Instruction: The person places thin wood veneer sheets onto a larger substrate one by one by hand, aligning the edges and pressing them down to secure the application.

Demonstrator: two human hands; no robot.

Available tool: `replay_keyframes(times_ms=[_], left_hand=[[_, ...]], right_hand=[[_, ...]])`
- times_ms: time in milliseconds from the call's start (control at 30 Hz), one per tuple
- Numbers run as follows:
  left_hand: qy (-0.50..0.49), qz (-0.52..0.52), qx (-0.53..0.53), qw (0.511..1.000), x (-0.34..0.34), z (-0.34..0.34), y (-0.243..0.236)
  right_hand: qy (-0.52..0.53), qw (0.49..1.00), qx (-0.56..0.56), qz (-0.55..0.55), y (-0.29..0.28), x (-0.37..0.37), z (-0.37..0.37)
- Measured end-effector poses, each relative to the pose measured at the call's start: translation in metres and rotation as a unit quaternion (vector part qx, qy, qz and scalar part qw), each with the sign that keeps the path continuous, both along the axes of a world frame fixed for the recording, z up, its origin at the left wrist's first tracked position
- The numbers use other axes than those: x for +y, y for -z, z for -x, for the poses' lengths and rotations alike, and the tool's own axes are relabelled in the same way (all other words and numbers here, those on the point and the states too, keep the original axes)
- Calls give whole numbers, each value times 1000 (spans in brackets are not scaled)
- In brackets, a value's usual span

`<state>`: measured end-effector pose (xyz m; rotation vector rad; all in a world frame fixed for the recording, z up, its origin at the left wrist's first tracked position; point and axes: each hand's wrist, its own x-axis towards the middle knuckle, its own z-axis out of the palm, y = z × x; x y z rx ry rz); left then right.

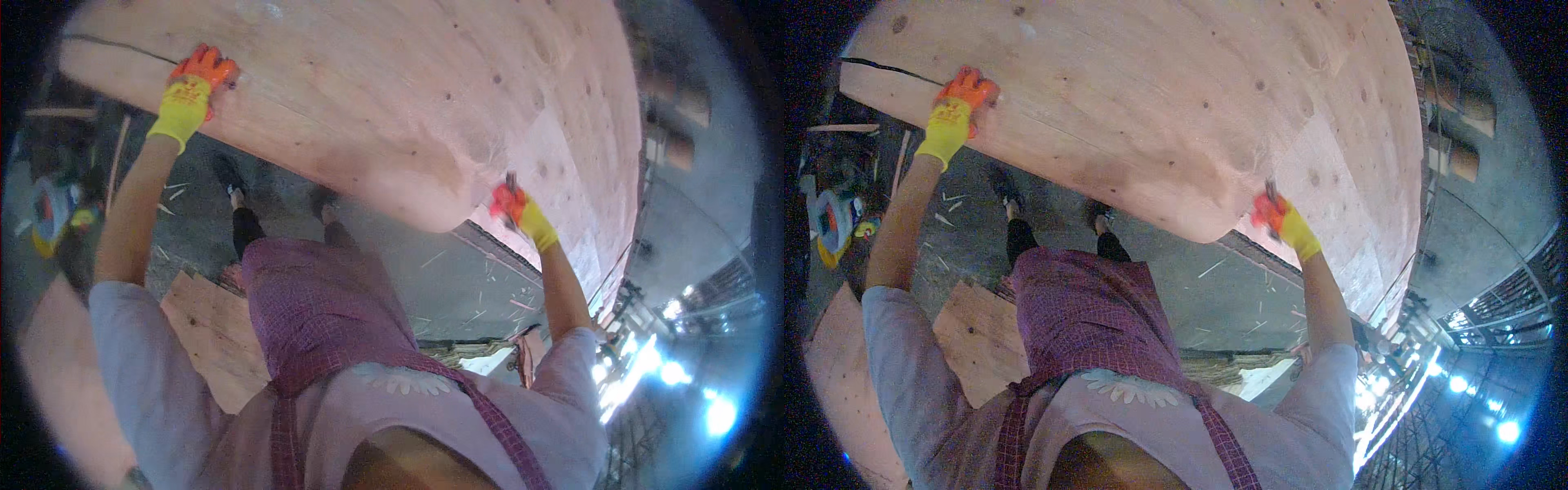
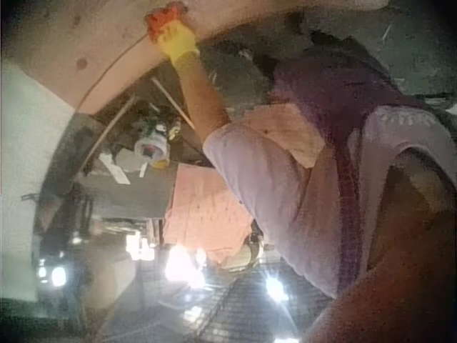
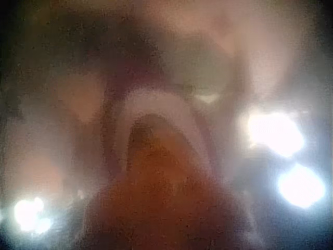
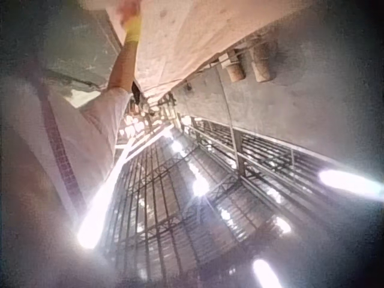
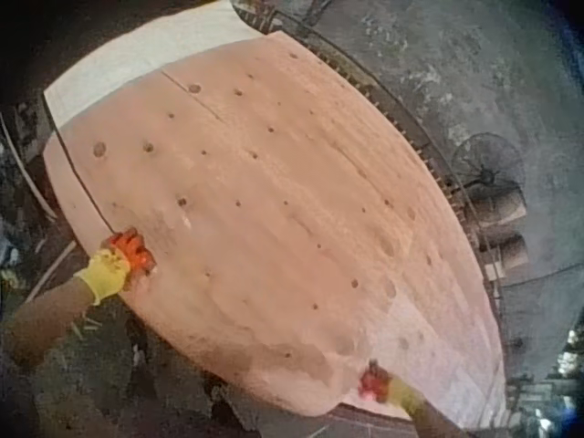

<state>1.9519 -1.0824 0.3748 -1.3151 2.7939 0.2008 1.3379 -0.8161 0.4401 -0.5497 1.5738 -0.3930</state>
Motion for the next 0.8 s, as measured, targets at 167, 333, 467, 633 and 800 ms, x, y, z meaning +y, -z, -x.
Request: replay_keyframes(times_ms=[167,333,467,633,800], left_hand=[[-71,-1,139,988,-2,-7,32],[51,-33,230,971,47,84,1],[83,-146,84,982,79,147,-7],[26,-179,37,983,88,132,12],[62,-129,40,989,91,149,8]], right_hand=[[30,937,-265,224,-5,-161,-203],[76,920,-347,168,100,-176,-263],[-204,921,-22,331,254,-135,-212],[-75,946,-16,315,165,-149,-273],[165,917,-268,244,90,-181,-256]])
